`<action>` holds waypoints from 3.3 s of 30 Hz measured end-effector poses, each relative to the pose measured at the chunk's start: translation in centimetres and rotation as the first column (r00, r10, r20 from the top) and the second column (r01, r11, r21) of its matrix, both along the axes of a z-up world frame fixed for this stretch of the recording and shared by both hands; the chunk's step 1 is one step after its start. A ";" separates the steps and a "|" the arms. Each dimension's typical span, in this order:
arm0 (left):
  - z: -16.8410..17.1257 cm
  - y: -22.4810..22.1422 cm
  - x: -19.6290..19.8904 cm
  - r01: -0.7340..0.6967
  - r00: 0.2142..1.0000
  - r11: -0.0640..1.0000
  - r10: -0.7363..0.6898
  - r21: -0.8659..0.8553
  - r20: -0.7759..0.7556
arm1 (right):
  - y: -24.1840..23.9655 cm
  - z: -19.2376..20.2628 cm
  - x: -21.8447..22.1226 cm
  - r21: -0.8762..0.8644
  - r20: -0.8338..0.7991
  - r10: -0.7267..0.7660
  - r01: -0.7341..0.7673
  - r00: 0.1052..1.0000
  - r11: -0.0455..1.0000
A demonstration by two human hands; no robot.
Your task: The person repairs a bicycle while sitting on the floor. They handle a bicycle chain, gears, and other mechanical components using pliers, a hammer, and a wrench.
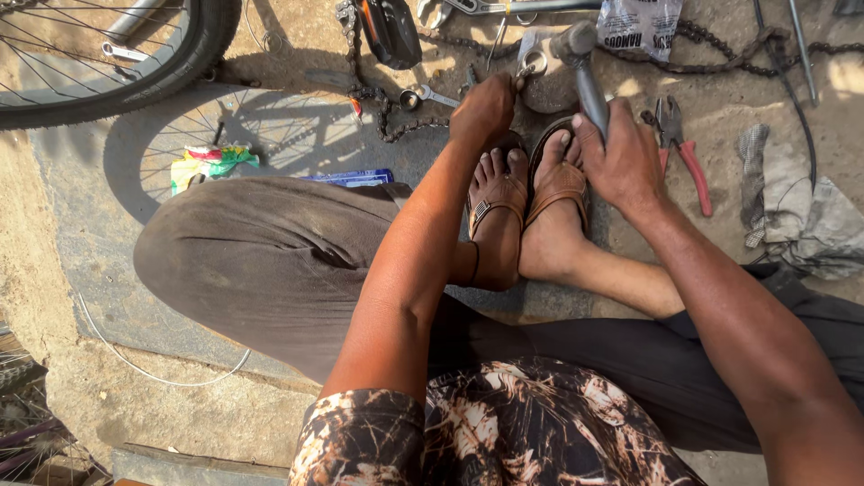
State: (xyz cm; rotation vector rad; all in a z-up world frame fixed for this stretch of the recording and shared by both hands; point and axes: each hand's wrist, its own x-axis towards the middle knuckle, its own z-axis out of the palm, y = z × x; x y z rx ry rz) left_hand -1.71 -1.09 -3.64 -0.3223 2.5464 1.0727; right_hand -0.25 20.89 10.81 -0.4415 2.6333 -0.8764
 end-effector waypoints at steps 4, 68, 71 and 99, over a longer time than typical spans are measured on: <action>1.1 0.1 -0.1 -0.018 0.998 1.000 0.017 0.018 0.061 | 0.4 -0.2 0.9 -0.363 -0.346 -0.023 -0.112 0.938 0.925; 2.2 1.1 -0.3 0.021 1.000 0.982 -0.023 -0.186 -0.012 | 0.3 0.7 -2.4 -0.047 -0.125 0.077 -0.083 0.989 0.995; 2.4 1.1 -0.3 0.044 0.998 0.976 -0.054 -0.212 -0.043 | 0.8 0.2 -1.5 -0.050 -0.169 0.056 -0.065 0.984 0.997; 1.7 -1.4 -0.3 -0.117 0.961 0.967 0.168 0.225 -0.219 | 8.5 -5.8 -1.0 0.237 0.666 -0.327 0.225 0.670 0.945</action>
